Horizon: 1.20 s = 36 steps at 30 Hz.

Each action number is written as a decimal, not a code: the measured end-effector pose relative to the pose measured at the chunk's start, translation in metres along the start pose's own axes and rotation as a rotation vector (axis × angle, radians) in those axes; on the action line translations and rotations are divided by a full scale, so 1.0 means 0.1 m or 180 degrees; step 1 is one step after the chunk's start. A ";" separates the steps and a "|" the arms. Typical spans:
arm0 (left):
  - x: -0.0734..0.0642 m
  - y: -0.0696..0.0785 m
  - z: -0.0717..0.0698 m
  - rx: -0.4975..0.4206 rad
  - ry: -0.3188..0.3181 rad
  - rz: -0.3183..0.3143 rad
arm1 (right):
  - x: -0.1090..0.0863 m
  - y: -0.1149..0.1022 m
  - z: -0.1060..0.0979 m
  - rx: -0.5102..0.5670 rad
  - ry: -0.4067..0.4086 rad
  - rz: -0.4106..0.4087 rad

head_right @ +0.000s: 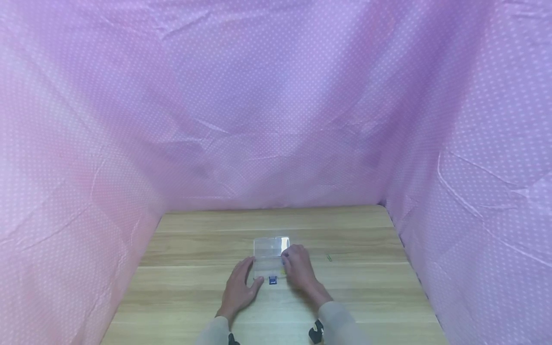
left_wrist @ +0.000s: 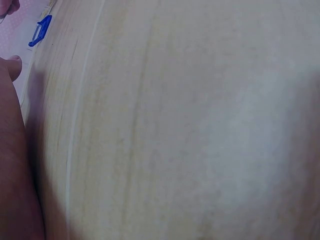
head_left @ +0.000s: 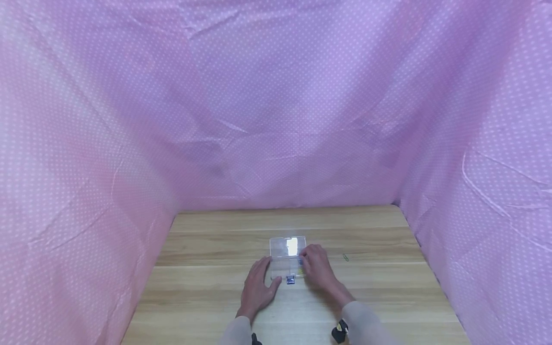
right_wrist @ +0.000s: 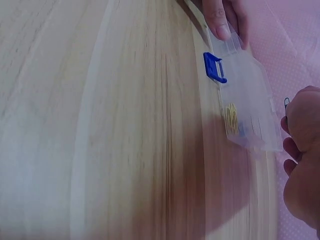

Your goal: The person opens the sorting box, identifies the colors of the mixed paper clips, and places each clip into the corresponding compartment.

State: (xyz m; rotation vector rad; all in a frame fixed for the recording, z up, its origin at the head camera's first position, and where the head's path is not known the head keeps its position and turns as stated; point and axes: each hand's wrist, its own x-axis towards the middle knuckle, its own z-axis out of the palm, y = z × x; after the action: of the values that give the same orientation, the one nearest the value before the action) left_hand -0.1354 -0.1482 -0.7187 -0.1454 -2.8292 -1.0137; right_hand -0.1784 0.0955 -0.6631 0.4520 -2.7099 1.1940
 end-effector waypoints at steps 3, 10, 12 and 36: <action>0.00 -0.01 0.01 -0.0003 -0.0019 -0.0018 | 0.02 -0.01 0.04 -0.0041 -0.0059 0.0000; 0.00 -0.01 0.01 -0.0011 -0.0027 -0.0020 | 0.04 -0.04 0.11 -0.0155 -0.0195 0.0051; 0.00 -0.01 0.01 -0.0021 -0.0021 -0.0019 | 0.05 -0.05 0.13 -0.0228 -0.0197 0.0030; -0.01 0.00 0.01 -0.0017 -0.0028 -0.0027 | 0.02 -0.07 0.25 -0.0496 -0.0130 -0.0076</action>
State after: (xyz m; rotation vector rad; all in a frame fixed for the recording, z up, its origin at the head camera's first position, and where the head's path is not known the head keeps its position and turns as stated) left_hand -0.1347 -0.1475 -0.7193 -0.1388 -2.8376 -1.0249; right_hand -0.1784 0.0721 -0.6745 0.4910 -2.7966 0.9686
